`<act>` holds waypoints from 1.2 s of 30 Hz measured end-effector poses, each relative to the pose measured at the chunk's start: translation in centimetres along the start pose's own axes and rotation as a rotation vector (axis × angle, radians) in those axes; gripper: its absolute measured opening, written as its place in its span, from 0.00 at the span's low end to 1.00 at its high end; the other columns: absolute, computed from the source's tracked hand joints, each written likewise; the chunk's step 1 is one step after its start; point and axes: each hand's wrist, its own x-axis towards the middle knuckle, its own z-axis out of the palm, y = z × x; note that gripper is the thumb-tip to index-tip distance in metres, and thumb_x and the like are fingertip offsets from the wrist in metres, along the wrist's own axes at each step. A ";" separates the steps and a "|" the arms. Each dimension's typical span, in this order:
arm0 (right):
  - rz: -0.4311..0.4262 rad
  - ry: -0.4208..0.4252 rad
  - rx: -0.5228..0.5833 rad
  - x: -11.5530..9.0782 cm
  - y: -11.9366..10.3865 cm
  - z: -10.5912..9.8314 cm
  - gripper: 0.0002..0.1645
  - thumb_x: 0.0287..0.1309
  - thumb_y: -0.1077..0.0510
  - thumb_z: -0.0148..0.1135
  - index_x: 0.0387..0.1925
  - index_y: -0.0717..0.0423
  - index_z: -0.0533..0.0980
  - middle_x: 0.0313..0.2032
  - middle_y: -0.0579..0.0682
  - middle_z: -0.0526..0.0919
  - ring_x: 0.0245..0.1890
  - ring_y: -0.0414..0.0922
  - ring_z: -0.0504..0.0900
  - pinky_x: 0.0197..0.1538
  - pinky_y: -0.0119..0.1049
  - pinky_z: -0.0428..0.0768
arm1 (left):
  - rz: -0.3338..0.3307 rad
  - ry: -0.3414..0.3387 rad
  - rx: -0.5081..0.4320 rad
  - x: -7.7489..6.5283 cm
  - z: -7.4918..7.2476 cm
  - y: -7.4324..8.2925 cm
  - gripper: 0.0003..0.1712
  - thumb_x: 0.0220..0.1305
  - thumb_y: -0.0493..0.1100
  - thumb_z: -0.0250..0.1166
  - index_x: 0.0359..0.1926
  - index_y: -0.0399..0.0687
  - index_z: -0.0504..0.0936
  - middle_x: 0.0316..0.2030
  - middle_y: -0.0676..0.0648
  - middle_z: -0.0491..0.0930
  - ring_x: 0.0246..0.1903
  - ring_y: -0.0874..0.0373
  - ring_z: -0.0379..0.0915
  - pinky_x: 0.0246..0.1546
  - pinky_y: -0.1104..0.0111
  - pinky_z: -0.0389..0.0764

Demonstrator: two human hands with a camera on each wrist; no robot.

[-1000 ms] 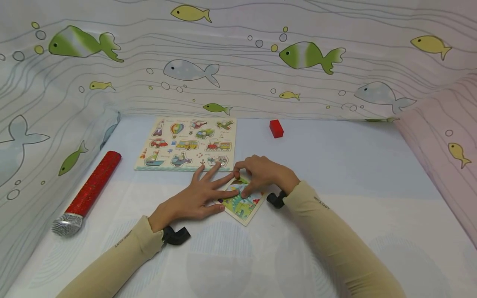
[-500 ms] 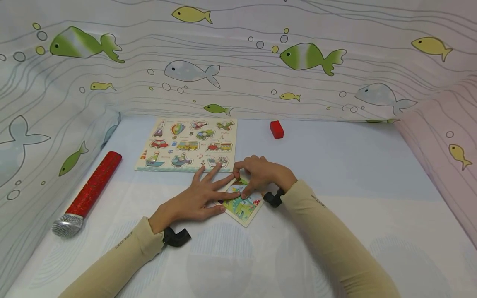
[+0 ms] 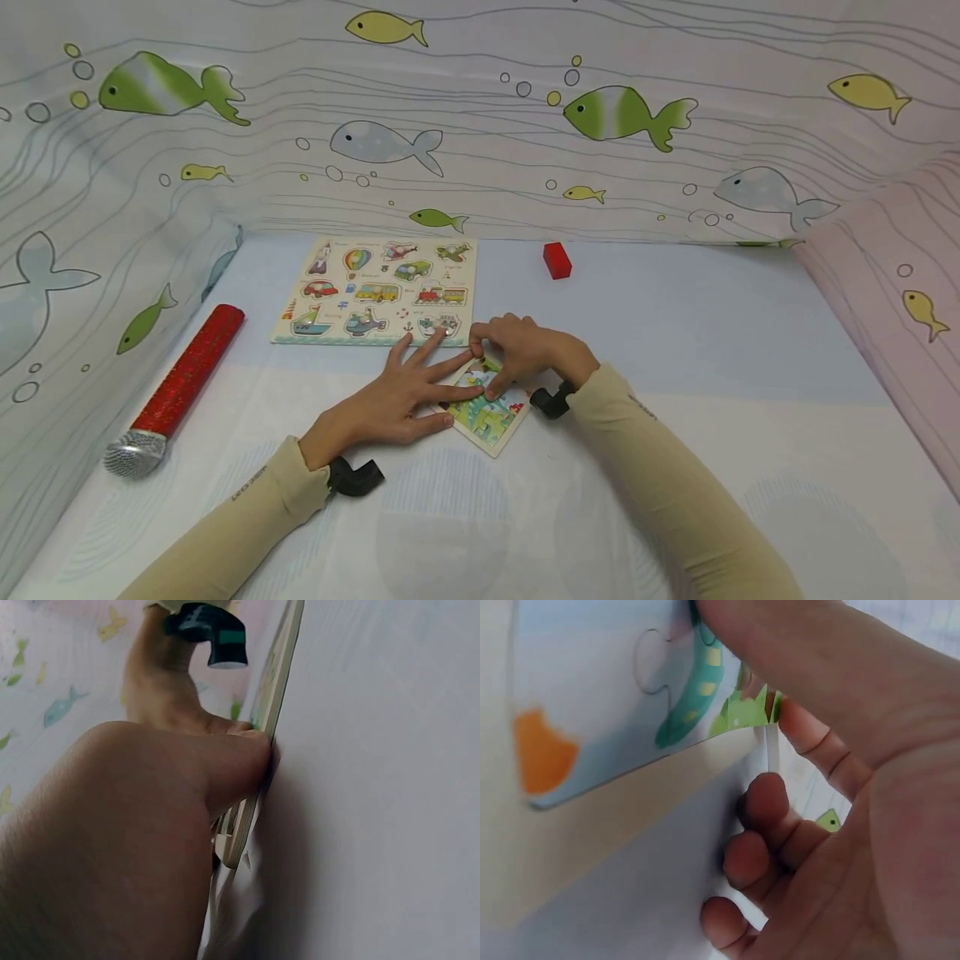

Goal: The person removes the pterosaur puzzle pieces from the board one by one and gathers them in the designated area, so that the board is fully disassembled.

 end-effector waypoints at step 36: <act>-0.083 0.414 0.229 -2.5 0.6 4.2 0.22 0.58 0.63 0.72 0.55 0.53 0.82 0.44 0.48 0.83 0.47 0.46 0.76 0.54 0.42 0.72 | -0.023 0.001 -0.022 0.0 0.0 0.1 0.27 0.74 0.64 0.50 0.72 0.80 0.68 0.81 0.54 0.52 0.82 0.38 0.29 0.72 0.31 0.33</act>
